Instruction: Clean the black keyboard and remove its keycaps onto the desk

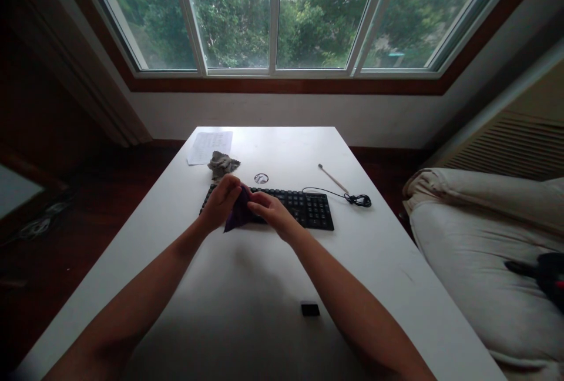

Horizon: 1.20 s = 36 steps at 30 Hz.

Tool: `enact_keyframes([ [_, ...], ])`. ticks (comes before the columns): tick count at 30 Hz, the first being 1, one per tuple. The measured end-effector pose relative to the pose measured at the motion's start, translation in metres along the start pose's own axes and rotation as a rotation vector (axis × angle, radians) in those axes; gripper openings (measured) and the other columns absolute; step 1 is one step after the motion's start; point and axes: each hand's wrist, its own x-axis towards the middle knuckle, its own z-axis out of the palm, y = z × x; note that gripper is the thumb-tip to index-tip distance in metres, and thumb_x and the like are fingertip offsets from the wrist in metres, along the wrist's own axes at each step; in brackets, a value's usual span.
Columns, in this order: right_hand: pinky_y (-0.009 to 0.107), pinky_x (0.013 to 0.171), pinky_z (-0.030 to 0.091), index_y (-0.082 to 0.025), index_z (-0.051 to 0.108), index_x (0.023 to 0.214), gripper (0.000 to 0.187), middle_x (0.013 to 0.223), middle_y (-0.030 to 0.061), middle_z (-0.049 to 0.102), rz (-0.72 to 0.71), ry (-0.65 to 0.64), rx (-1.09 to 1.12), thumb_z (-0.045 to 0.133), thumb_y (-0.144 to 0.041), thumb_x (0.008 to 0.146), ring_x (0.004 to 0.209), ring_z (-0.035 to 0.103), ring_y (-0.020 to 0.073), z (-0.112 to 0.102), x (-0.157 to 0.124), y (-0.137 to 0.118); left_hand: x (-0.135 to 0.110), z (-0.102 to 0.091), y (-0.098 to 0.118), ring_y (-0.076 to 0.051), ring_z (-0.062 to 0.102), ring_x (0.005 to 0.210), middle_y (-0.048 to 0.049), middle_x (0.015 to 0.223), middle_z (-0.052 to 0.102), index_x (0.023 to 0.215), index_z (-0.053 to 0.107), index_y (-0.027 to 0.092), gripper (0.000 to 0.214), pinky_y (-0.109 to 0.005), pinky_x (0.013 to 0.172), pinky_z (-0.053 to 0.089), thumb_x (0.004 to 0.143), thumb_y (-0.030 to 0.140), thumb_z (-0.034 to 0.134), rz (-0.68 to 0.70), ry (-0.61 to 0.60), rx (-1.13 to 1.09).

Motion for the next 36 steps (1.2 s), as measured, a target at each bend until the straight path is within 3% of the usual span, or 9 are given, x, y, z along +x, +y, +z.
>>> enact_keyframes([
  [5, 0.031, 0.076, 0.043, -0.022, 0.069, 0.087, 0.026, 0.082, -0.0015, 0.066, 0.012, 0.073, 0.023, 0.081, -0.040, 0.073, 0.080, 0.058, 0.0177, -0.004, -0.003, 0.006, -0.004, 0.005, -0.010, -0.020, 0.064, 0.096, -0.0043, 0.097, 0.069, 0.095, 0.046, 0.023, 0.023, -0.038, 0.092, 0.049, 0.098, 0.045, 0.054, 0.003, -0.060, -0.234],
  [10, 0.028, 0.069, 0.045, -0.024, 0.061, 0.084, 0.027, 0.080, -0.0035, 0.062, 0.050, 0.184, 0.186, 0.079, -0.041, 0.074, 0.074, 0.056, 0.0156, -0.013, -0.004, 0.013, -0.010, 0.008, -0.031, -0.018, 0.058, 0.097, -0.0042, 0.102, 0.063, 0.100, 0.055, 0.022, 0.023, -0.031, 0.089, 0.046, 0.099, 0.044, 0.053, -0.023, 0.025, -0.131],
  [13, 0.028, 0.065, 0.048, -0.023, 0.059, 0.082, 0.031, 0.079, -0.0033, 0.061, 0.098, 0.237, 0.229, 0.080, -0.045, 0.073, 0.073, 0.056, 0.0156, -0.019, -0.004, 0.017, -0.015, 0.010, -0.047, -0.016, 0.053, 0.082, -0.0015, 0.090, 0.057, 0.098, 0.055, 0.022, 0.025, -0.028, 0.075, 0.046, 0.097, 0.047, 0.054, -0.118, 0.037, -0.110],
  [17, 0.025, 0.058, 0.046, -0.022, 0.063, 0.086, 0.036, 0.078, -0.0028, 0.063, 0.118, 0.295, 0.228, 0.083, -0.047, 0.071, 0.067, 0.055, 0.0131, -0.023, -0.003, 0.014, -0.021, 0.019, -0.057, -0.011, 0.048, 0.065, 0.0028, 0.077, 0.050, 0.093, 0.050, 0.022, 0.030, -0.023, 0.057, 0.041, 0.093, 0.050, 0.059, -0.320, -0.020, -0.374],
  [21, 0.026, 0.063, 0.048, -0.023, 0.066, 0.094, 0.036, 0.088, -0.0010, 0.069, 0.049, 0.310, 0.270, 0.085, -0.043, 0.071, 0.072, 0.060, 0.0140, -0.024, -0.005, 0.008, -0.026, 0.027, -0.047, -0.012, 0.059, 0.070, 0.0007, 0.087, 0.063, 0.115, 0.052, 0.024, 0.042, -0.023, 0.063, 0.047, 0.085, 0.046, 0.072, -0.432, -0.105, -0.558],
  [25, 0.028, 0.066, 0.051, -0.026, 0.063, 0.104, 0.042, 0.096, -0.0003, 0.070, 0.016, 0.365, 0.284, 0.084, -0.040, 0.070, 0.077, 0.063, 0.0157, -0.025, -0.007, 0.009, -0.028, 0.030, -0.030, -0.016, 0.066, 0.084, -0.0042, 0.103, 0.070, 0.144, 0.045, 0.026, 0.068, -0.026, 0.073, 0.051, 0.084, 0.037, 0.075, -0.351, -0.169, -0.559],
  [28, 0.027, 0.061, 0.050, -0.028, 0.061, 0.109, 0.043, 0.092, -0.0010, 0.068, 0.153, 0.402, 0.248, 0.079, -0.046, 0.074, 0.074, 0.062, 0.0157, -0.024, -0.009, 0.014, -0.026, 0.029, -0.022, -0.016, 0.066, 0.087, -0.0032, 0.101, 0.071, 0.151, 0.041, 0.026, 0.071, -0.028, 0.081, 0.051, 0.087, 0.034, 0.071, -0.262, -0.122, -0.519],
  [31, 0.027, 0.057, 0.048, -0.028, 0.061, 0.111, 0.041, 0.088, -0.0017, 0.066, 0.248, 0.403, 0.225, 0.071, -0.052, 0.079, 0.071, 0.061, 0.0158, -0.019, -0.010, 0.019, -0.024, 0.027, -0.019, -0.016, 0.064, 0.092, -0.0030, 0.100, 0.072, 0.151, 0.044, 0.023, 0.066, -0.030, 0.091, 0.048, 0.089, 0.031, 0.068, -0.201, -0.044, -0.464],
  [36, 0.028, 0.071, 0.049, -0.025, 0.064, 0.108, 0.045, 0.082, -0.0001, 0.068, 0.128, 0.462, 0.240, 0.065, -0.062, 0.082, 0.077, 0.063, 0.0170, -0.008, -0.015, 0.013, -0.021, 0.023, -0.016, -0.019, 0.063, 0.106, -0.0051, 0.121, 0.070, 0.138, 0.061, 0.024, 0.048, -0.035, 0.102, 0.043, 0.090, 0.029, 0.064, -0.158, 0.074, -0.374],
])
